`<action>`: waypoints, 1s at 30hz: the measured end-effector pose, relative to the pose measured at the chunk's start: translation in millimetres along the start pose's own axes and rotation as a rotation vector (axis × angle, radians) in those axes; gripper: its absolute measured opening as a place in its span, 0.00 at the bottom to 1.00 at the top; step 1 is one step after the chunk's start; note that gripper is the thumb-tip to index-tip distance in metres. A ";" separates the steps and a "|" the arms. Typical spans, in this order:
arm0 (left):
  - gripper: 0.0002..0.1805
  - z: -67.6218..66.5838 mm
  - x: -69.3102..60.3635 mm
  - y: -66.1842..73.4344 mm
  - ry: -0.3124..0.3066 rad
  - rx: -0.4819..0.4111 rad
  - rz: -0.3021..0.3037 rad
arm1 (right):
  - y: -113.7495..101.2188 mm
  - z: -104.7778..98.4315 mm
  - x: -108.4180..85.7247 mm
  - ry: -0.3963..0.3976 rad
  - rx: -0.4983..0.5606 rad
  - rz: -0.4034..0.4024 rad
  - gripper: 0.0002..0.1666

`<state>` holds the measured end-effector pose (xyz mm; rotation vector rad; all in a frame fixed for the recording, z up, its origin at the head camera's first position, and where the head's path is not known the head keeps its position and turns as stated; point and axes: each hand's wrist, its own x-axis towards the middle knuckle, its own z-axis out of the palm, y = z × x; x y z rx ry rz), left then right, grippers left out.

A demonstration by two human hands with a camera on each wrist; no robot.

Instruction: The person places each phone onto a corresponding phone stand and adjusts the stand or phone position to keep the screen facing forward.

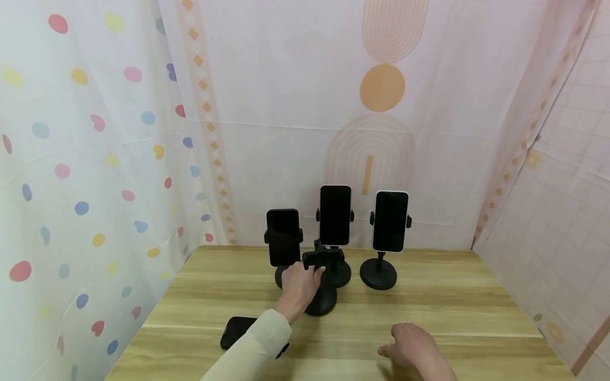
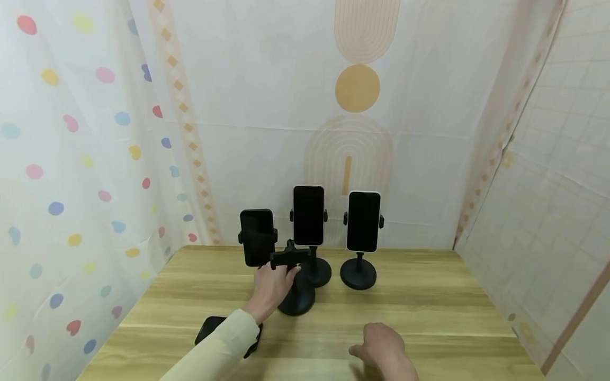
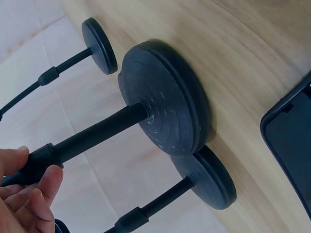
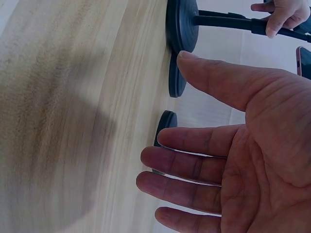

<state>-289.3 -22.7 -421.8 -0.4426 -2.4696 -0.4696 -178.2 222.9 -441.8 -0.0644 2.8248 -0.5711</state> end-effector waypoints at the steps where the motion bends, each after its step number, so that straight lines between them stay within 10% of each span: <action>1: 0.24 -0.4 -0.6 0.7 -0.009 -0.004 -0.003 | -0.2 -0.2 -0.1 0.001 0.001 -0.001 0.31; 9: 0.19 -0.6 -3.5 4.1 -0.117 0.003 -0.047 | -1.0 -1.2 -0.9 0.023 0.004 -0.007 0.30; 30: 0.23 -0.8 3.5 3.4 -0.158 -0.012 -0.100 | -2.0 -1.6 1.8 -0.003 0.001 0.011 0.31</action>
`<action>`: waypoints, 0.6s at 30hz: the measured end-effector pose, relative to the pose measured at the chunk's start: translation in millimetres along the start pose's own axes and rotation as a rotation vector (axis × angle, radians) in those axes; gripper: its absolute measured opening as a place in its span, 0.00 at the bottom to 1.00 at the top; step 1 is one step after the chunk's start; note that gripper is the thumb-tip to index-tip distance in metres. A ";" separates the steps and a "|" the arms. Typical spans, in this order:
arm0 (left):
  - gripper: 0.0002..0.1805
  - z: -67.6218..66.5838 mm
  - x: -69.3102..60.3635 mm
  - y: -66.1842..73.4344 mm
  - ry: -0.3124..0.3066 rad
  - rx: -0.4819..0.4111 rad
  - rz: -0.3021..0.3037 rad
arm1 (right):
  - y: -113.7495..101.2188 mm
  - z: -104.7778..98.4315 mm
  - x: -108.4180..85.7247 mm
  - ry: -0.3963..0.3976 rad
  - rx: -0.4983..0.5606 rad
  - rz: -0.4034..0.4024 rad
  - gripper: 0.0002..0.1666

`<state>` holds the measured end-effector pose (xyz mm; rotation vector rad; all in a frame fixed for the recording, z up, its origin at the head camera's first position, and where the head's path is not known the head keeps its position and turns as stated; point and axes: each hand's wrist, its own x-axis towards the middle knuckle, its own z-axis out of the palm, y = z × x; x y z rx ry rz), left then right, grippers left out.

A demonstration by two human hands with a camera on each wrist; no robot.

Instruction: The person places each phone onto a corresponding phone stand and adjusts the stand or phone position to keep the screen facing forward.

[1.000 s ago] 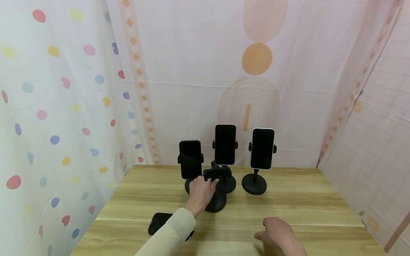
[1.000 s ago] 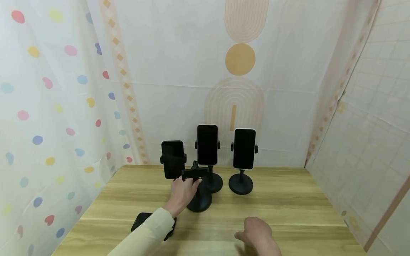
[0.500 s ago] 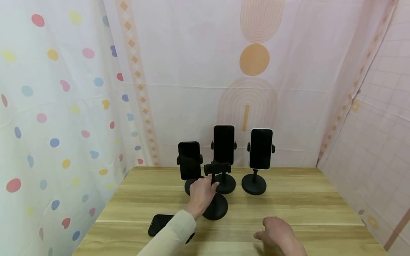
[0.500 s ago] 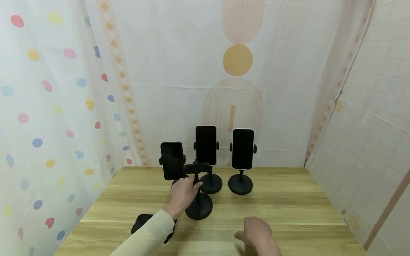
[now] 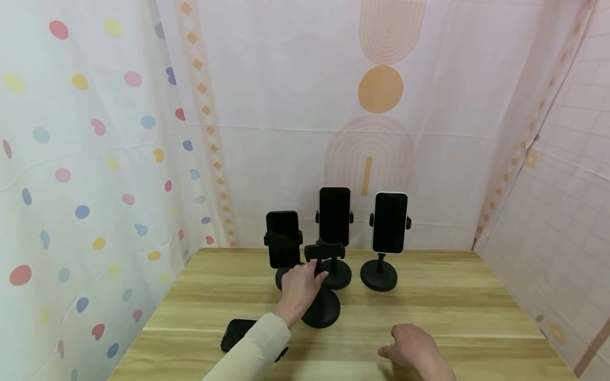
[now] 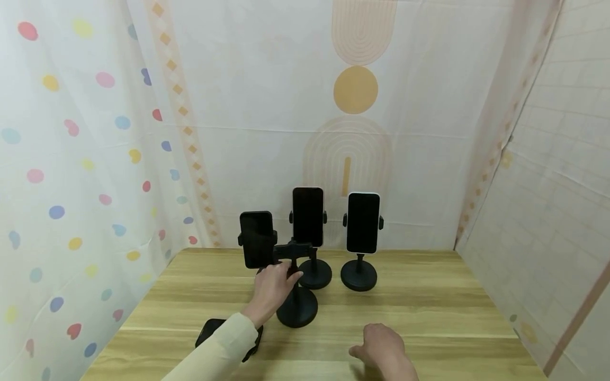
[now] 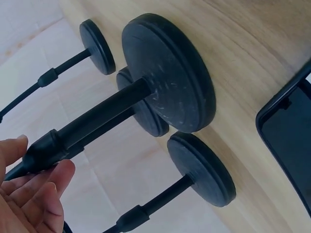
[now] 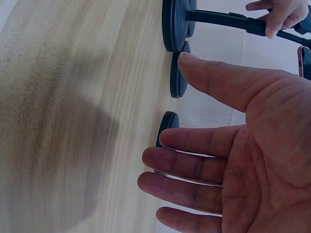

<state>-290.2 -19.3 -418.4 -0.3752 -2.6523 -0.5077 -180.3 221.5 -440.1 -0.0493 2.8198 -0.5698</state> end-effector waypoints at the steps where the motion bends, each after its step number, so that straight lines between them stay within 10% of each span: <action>1: 0.25 -1.4 -0.8 0.1 0.002 -0.007 0.004 | -0.3 0.2 0.4 -0.003 0.000 0.005 0.30; 13: 0.36 -30.6 -6.8 -1.2 0.155 -0.112 0.096 | -4.4 3.2 -1.3 0.062 -0.044 -0.047 0.29; 18: 0.20 -42.1 -5.7 -1.0 0.218 -0.163 0.134 | -6.0 3.0 -0.6 0.076 -0.058 -0.045 0.29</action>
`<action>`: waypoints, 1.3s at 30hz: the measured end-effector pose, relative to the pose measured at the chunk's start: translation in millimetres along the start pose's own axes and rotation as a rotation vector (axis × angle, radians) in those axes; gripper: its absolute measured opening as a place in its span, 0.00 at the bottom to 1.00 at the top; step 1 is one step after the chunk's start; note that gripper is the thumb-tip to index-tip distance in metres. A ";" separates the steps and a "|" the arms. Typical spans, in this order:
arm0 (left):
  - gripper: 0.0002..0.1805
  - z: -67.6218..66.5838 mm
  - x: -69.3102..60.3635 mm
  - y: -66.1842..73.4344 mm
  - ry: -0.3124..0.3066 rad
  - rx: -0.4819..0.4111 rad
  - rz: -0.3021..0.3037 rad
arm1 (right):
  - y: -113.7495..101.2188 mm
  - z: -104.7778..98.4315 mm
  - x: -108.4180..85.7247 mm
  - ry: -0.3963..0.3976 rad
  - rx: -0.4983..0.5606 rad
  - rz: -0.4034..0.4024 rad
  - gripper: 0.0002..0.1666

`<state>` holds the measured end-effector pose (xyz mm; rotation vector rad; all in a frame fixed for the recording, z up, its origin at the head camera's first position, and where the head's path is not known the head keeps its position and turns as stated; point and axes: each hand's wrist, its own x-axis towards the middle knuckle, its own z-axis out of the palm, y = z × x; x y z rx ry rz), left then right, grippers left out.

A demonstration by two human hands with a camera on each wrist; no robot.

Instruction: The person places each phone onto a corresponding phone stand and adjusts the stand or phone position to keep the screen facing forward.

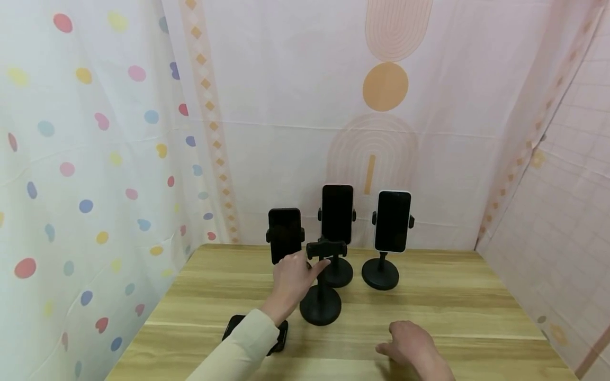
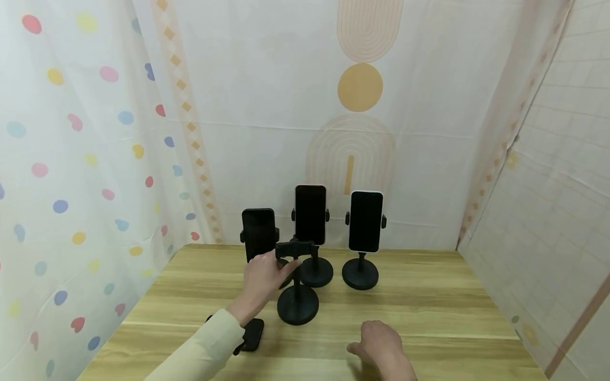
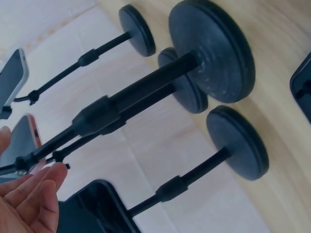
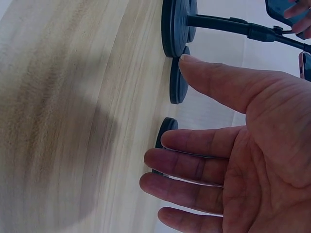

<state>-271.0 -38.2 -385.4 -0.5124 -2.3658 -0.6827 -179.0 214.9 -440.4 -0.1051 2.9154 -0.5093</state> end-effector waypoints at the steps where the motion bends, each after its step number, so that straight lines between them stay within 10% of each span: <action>1: 0.18 -2.0 1.1 0.2 0.012 -0.008 0.011 | -0.1 -0.3 0.6 0.000 -0.001 0.003 0.29; 17: 0.40 -34.6 12.4 15.1 0.087 0.047 0.191 | -2.5 -1.6 3.0 0.014 -0.020 -0.020 0.28; 27: 0.35 -40.8 25.4 27.6 0.078 0.193 0.435 | -1.9 -0.3 3.2 -0.010 -0.031 -0.018 0.29; 39: 0.25 -34.6 31.8 32.6 0.052 0.288 0.500 | -1.8 1.1 3.1 -0.028 -0.033 -0.007 0.29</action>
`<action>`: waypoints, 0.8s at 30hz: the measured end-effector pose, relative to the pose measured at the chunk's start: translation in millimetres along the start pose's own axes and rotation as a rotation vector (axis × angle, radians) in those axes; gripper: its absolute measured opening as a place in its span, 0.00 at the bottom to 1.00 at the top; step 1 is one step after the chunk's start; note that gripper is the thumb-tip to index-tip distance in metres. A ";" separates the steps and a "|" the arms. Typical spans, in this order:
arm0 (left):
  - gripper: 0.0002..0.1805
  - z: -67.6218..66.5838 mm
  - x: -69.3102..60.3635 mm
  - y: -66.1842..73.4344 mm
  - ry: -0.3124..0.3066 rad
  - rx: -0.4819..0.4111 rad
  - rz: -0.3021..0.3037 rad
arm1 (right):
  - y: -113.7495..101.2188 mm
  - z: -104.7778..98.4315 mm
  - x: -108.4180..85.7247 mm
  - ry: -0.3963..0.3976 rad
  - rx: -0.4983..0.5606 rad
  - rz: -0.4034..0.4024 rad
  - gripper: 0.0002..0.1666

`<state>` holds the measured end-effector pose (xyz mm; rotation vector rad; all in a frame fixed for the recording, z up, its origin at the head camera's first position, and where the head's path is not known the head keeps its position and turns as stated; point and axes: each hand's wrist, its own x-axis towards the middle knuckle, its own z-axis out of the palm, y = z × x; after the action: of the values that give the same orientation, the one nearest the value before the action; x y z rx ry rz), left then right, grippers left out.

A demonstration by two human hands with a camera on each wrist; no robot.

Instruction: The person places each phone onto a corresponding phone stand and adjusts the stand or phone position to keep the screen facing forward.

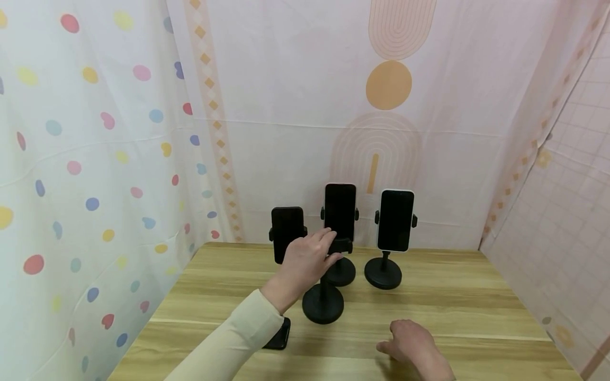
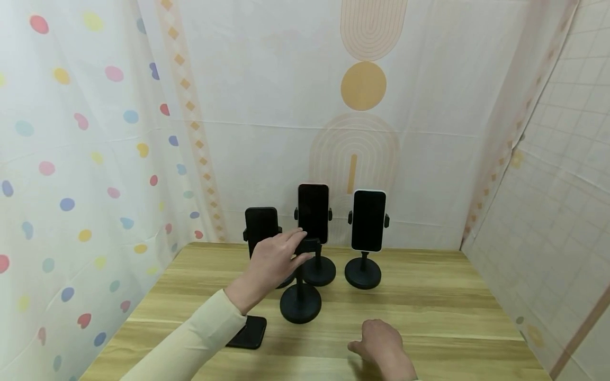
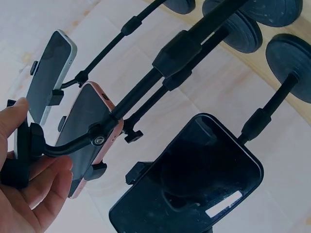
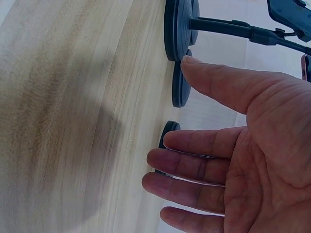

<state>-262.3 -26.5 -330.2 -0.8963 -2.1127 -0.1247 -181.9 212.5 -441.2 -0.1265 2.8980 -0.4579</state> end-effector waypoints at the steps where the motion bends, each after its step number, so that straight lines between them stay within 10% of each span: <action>1: 0.25 0.8 0.5 0.0 0.001 0.004 0.005 | 0.0 0.0 0.0 -0.001 0.002 0.001 0.29; 24: 0.21 -3.9 7.4 1.0 -0.101 0.032 0.005 | 0.5 0.1 1.1 -0.051 0.045 0.026 0.29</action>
<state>-262.1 -23.2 -322.4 -0.9050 -2.1995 -0.0435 -182.9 212.9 -441.7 -0.0925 2.8335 -0.5077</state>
